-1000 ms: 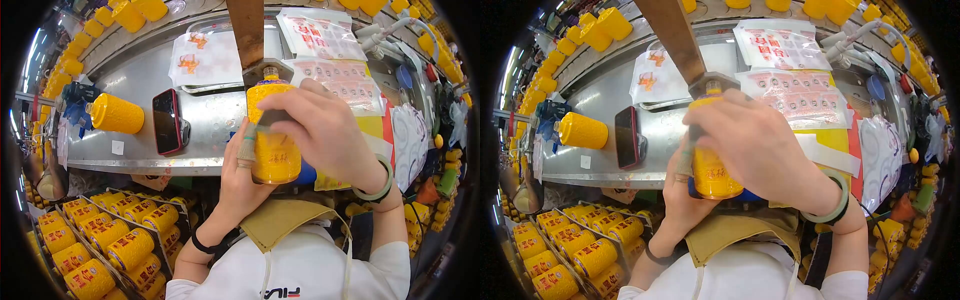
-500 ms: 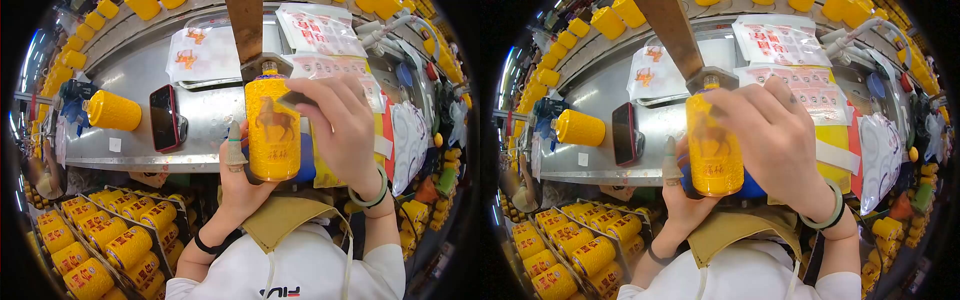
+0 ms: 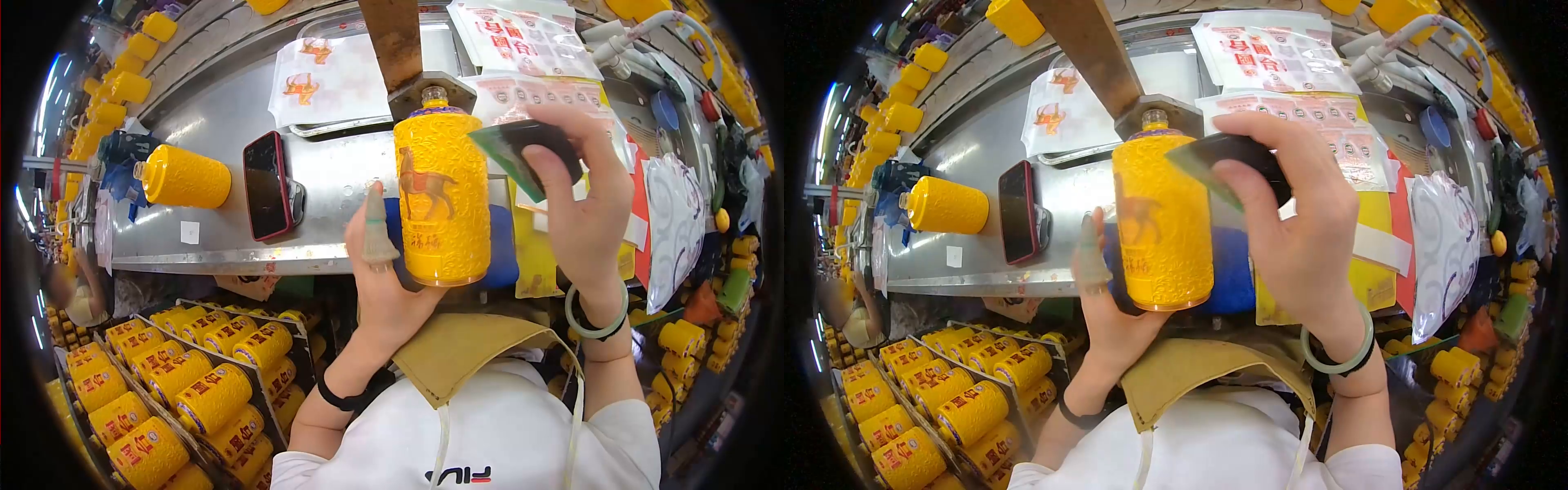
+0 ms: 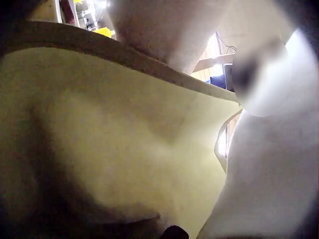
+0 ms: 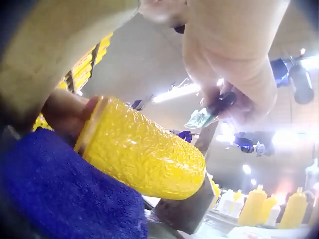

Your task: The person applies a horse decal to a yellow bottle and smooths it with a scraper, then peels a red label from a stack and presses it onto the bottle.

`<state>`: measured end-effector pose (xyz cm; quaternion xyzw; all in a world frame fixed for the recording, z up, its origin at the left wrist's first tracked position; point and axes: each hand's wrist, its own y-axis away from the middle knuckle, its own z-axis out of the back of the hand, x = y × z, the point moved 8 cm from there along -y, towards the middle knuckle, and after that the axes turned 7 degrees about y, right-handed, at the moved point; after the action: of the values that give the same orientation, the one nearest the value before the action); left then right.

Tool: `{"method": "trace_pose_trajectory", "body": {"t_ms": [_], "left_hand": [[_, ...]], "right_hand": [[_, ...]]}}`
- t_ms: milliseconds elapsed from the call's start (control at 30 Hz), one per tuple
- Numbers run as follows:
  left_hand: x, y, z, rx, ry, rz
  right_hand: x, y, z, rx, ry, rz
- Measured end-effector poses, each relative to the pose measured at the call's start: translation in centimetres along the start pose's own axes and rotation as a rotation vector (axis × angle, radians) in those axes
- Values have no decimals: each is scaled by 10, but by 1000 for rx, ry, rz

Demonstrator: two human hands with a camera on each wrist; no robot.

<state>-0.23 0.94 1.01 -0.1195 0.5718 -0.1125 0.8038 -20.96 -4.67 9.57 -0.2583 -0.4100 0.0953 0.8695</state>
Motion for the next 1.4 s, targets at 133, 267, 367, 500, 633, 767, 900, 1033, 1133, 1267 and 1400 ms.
{"method": "trace_pose_trajectory", "body": {"t_ms": [133,267,367,500,633,767,900,1033,1133,1267,1400], "left_hand": [[-30,6,-16,-77,-428,-404],[-48,3,-16,7,-634,-523],[-32,12,1,-62,-445,-375],[-10,12,1,-85,-264,-180],[-8,8,0,-82,-191,-163],[-12,6,0,-77,-167,-191],[-10,4,-2,-45,-128,-160],[-15,4,-4,-32,-151,-190],[-15,5,-4,-38,-150,-190],[-9,9,-4,-39,-124,-187],[-4,10,-3,-45,-214,-171]], "right_hand": [[-12,5,12,-57,-91,-78],[-30,16,21,-55,-213,-202],[-48,25,45,-161,-250,-237],[-62,36,41,-127,-322,-295],[-62,47,25,-59,-453,-397],[-64,58,11,169,-474,-510],[-63,49,11,356,-239,-425],[-75,8,10,388,71,-169],[-118,-17,1,412,245,-61],[-171,-42,-28,446,413,-45],[-184,-61,-21,454,355,-79]]}}
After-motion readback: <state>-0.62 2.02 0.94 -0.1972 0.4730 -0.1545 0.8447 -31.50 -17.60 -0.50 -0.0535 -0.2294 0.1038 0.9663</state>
